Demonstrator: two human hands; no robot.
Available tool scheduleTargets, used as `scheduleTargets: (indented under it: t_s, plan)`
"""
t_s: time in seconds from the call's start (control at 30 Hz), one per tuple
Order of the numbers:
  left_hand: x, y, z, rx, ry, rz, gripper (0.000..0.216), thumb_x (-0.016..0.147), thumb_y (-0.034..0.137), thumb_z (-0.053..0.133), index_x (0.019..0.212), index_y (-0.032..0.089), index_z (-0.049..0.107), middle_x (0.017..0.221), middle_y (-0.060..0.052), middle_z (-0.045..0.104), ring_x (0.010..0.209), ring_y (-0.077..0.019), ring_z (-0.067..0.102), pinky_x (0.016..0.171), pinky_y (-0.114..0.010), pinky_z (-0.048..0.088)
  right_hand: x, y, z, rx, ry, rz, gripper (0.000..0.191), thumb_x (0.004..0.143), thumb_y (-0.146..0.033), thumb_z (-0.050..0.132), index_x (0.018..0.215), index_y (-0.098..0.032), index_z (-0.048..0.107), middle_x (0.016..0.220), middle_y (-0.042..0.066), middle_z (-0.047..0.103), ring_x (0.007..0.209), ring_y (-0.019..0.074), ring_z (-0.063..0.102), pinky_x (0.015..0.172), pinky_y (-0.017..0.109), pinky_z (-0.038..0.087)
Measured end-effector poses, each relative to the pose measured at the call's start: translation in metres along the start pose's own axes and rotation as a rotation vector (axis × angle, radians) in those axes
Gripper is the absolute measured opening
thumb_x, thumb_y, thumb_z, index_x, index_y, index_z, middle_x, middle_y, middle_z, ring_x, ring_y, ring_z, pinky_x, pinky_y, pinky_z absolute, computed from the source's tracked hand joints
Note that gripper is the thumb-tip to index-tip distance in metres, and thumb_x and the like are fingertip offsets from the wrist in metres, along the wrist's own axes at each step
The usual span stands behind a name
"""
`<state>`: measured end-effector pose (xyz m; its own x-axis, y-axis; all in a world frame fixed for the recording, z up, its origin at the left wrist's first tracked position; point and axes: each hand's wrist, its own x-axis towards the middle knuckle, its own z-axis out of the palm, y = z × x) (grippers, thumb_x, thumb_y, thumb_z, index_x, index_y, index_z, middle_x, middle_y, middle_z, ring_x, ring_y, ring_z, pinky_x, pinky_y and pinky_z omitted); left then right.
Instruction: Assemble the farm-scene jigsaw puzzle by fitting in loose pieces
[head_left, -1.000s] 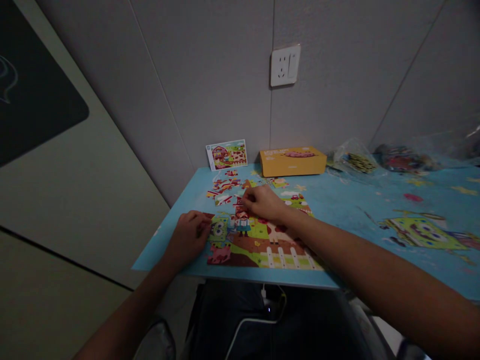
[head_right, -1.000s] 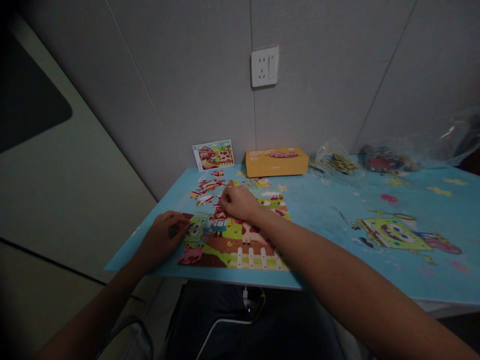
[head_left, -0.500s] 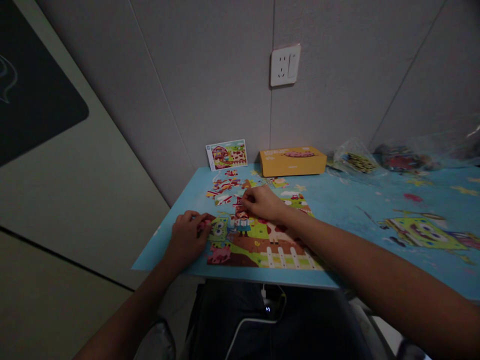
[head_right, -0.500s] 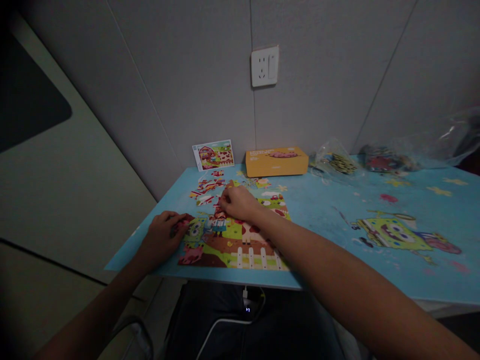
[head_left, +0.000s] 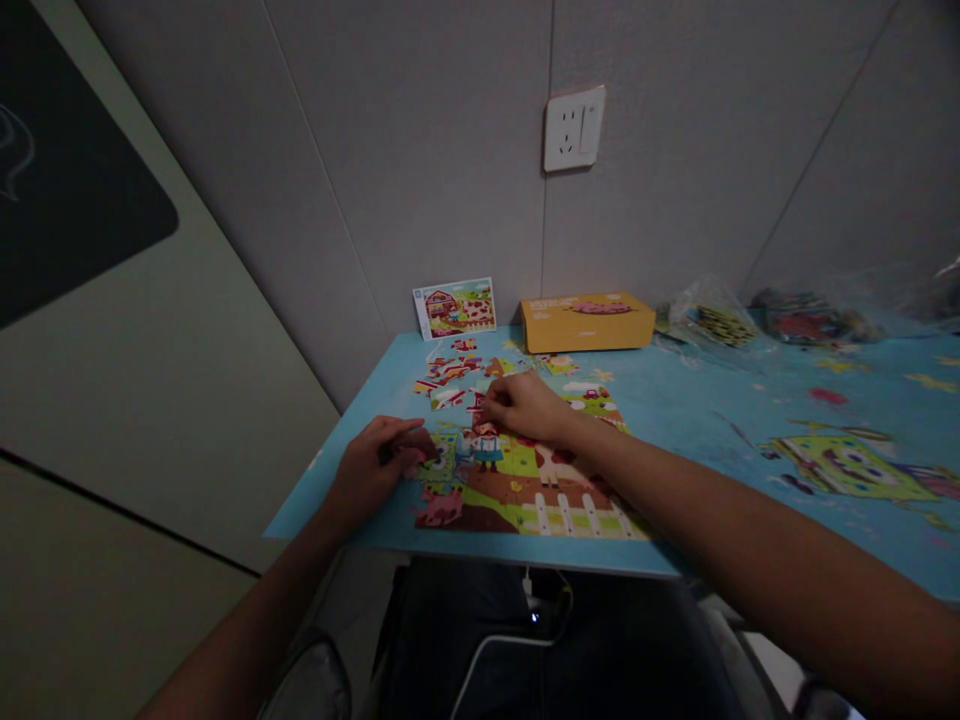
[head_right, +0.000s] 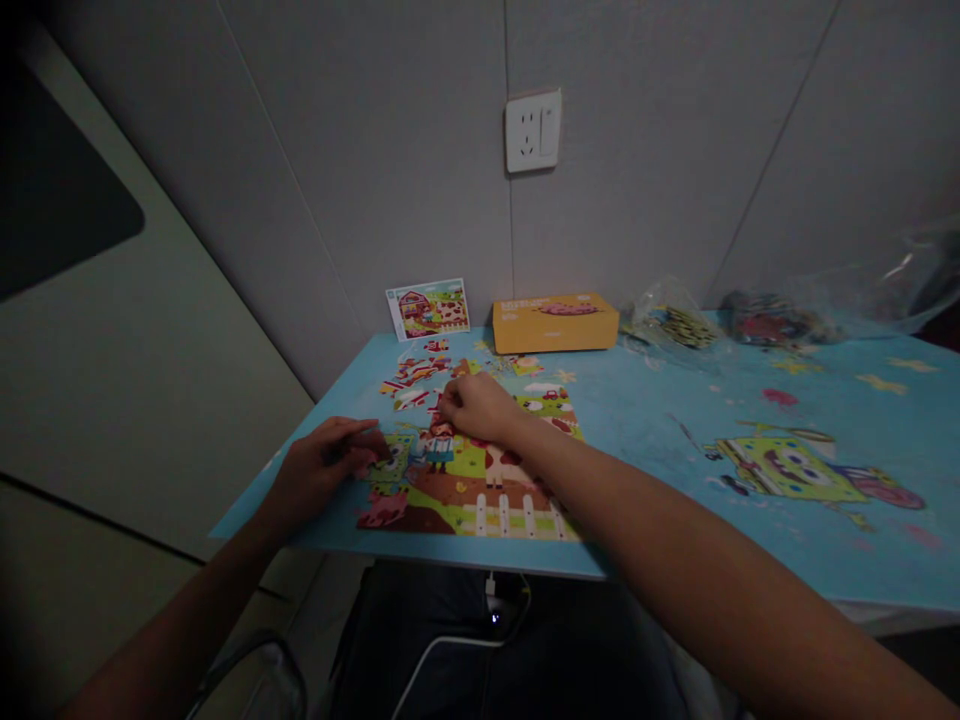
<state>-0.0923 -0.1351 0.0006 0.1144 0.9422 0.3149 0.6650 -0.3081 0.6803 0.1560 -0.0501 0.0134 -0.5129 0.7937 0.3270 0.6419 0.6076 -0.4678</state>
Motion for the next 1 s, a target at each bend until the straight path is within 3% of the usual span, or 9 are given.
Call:
scheduleTargets:
  t_s: [0.17, 0.33, 0.53, 0.67, 0.77, 0.87, 1.0]
  plan:
    - [0.0, 0.0, 0.001, -0.12, -0.029, -0.052, 0.033, 0.08, 0.028, 0.057, 0.111, 0.019, 0.065, 0.093, -0.004, 0.059, 0.06, -0.0107, 0.055, 0.061, -0.029, 0.05, 0.0, -0.002, -0.001, 0.001, -0.002, -0.008, 0.02, 0.08, -0.025, 0.053, 0.065, -0.016, 0.063, 0.06, 0.003, 0.061, 0.051, 0.0107, 0.045, 0.054, 0.027, 0.024]
    - [-0.001, 0.007, 0.0, -0.138, -0.054, -0.032, 0.024, 0.078, 0.026, 0.058, 0.098, 0.018, 0.069, 0.088, -0.004, 0.062, 0.062, -0.0114, 0.056, 0.061, -0.026, 0.049, -0.001, -0.001, -0.001, -0.005, -0.001, -0.012, 0.021, 0.081, -0.025, 0.053, 0.066, -0.015, 0.064, 0.06, 0.003, 0.062, 0.052, 0.011, 0.046, 0.055, 0.027, 0.025]
    - [-0.003, 0.009, 0.0, -0.375, -0.141, -0.109, 0.019, 0.077, 0.03, 0.064, 0.083, 0.016, 0.053, 0.072, -0.001, 0.064, 0.057, -0.0114, 0.057, 0.055, -0.024, 0.047, 0.0, 0.001, 0.001, -0.002, -0.004, -0.03, 0.021, 0.081, -0.026, 0.054, 0.068, -0.015, 0.066, 0.062, 0.004, 0.064, 0.053, 0.0109, 0.047, 0.055, 0.027, 0.025]
    - [-0.005, 0.011, -0.003, -0.477, -0.114, -0.116, 0.029, 0.079, 0.034, 0.064, 0.099, 0.016, 0.053, 0.078, -0.002, 0.066, 0.057, -0.0105, 0.057, 0.055, -0.023, 0.047, 0.0, 0.002, 0.002, 0.01, -0.001, -0.023, 0.021, 0.081, -0.026, 0.053, 0.068, -0.015, 0.066, 0.062, 0.004, 0.063, 0.052, 0.0111, 0.047, 0.055, 0.027, 0.025]
    - [-0.006, 0.012, -0.004, -0.474, -0.198, -0.081, 0.035, 0.081, 0.035, 0.061, 0.108, 0.014, 0.057, 0.081, -0.005, 0.067, 0.057, -0.0111, 0.057, 0.056, -0.025, 0.048, 0.0, 0.002, 0.002, -0.001, 0.0, -0.021, 0.02, 0.08, -0.026, 0.053, 0.067, -0.015, 0.065, 0.062, 0.004, 0.063, 0.053, 0.0114, 0.047, 0.055, 0.027, 0.025]
    - [-0.005, 0.012, -0.004, -0.493, -0.26, -0.075, 0.027, 0.081, 0.037, 0.062, 0.095, 0.014, 0.059, 0.083, -0.008, 0.069, 0.065, -0.0153, 0.061, 0.058, -0.027, 0.049, 0.0, 0.001, 0.002, 0.003, 0.001, -0.026, 0.021, 0.08, -0.026, 0.053, 0.067, -0.016, 0.065, 0.063, 0.004, 0.064, 0.053, 0.0115, 0.048, 0.055, 0.027, 0.025]
    - [-0.005, 0.012, -0.004, -0.48, -0.198, -0.095, 0.025, 0.076, 0.035, 0.068, 0.079, 0.016, 0.053, 0.07, -0.001, 0.063, 0.058, -0.0111, 0.055, 0.053, -0.021, 0.043, 0.0, 0.001, 0.002, -0.004, 0.003, -0.027, 0.02, 0.08, -0.026, 0.053, 0.067, -0.016, 0.065, 0.062, 0.004, 0.063, 0.053, 0.0113, 0.047, 0.055, 0.027, 0.025]
